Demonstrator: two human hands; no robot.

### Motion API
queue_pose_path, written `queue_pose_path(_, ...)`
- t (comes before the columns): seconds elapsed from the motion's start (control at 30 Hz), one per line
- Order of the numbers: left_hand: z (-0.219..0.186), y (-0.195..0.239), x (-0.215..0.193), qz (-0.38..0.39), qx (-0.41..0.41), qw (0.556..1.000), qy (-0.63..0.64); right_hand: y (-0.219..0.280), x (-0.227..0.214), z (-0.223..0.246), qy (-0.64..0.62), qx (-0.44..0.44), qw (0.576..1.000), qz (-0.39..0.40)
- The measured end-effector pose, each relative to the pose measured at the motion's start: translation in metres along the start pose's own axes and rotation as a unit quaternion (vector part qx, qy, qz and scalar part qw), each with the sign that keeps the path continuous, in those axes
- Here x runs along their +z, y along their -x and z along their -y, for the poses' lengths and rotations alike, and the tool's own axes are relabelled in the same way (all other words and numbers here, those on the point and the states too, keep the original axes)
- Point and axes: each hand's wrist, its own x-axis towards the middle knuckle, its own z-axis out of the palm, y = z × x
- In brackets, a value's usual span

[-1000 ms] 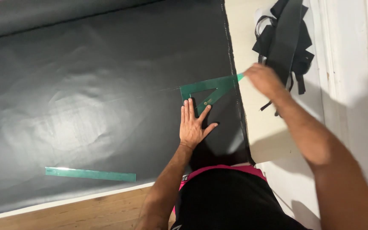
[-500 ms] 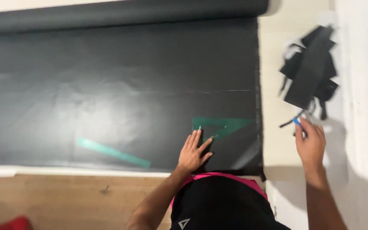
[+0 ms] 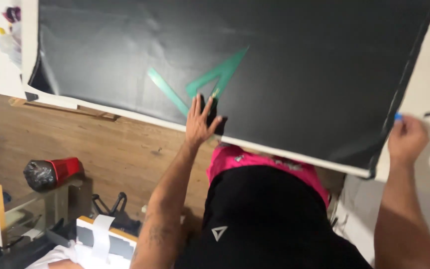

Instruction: Marking layout lines on a sheet of leather using rulers and chalk

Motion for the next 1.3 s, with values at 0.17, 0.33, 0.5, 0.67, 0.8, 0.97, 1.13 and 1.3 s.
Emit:
queue_pose_path(0.17,0.057,-0.01,-0.022,-0.056,0.011,0.99,0.127,0.009,0.017,0.049,-0.058,0.089,0.993,-0.042)
queue_pose_path(0.33,0.141,0.028,-0.029,-0.097,-0.038,0.993,0.049,0.042,0.02,0.017,0.036,0.122,0.986,-0.106)
queue_pose_path(0.5,0.156,0.049,-0.05,-0.067,-0.053,0.996,-0.035,0.065,-0.013,0.065,-0.016,0.164,0.969,-0.185)
queue_pose_path(0.67,0.206,0.067,-0.049,-0.103,-0.121,0.983,-0.093,0.106,-0.047,0.217,0.059,0.11,0.989,-0.075)
queue_pose_path(0.8,0.227,0.069,-0.071,-0.051,-0.17,0.979,-0.1,0.155,-0.053,0.26,0.127,0.181,0.964,0.152)
queue_pose_path(0.97,0.225,0.074,-0.064,-0.107,-0.138,0.976,-0.13,0.156,-0.044,0.207,0.186,0.118,0.975,0.011)
queue_pose_path(1.13,0.2,0.09,-0.034,-0.144,-0.174,0.966,-0.126,0.117,-0.046,0.199,0.16,0.083,0.982,-0.053)
queue_pose_path(1.3,0.115,0.109,-0.027,-0.132,-0.169,0.971,-0.109,0.064,-0.034,0.191,0.099,0.046,0.994,-0.03)
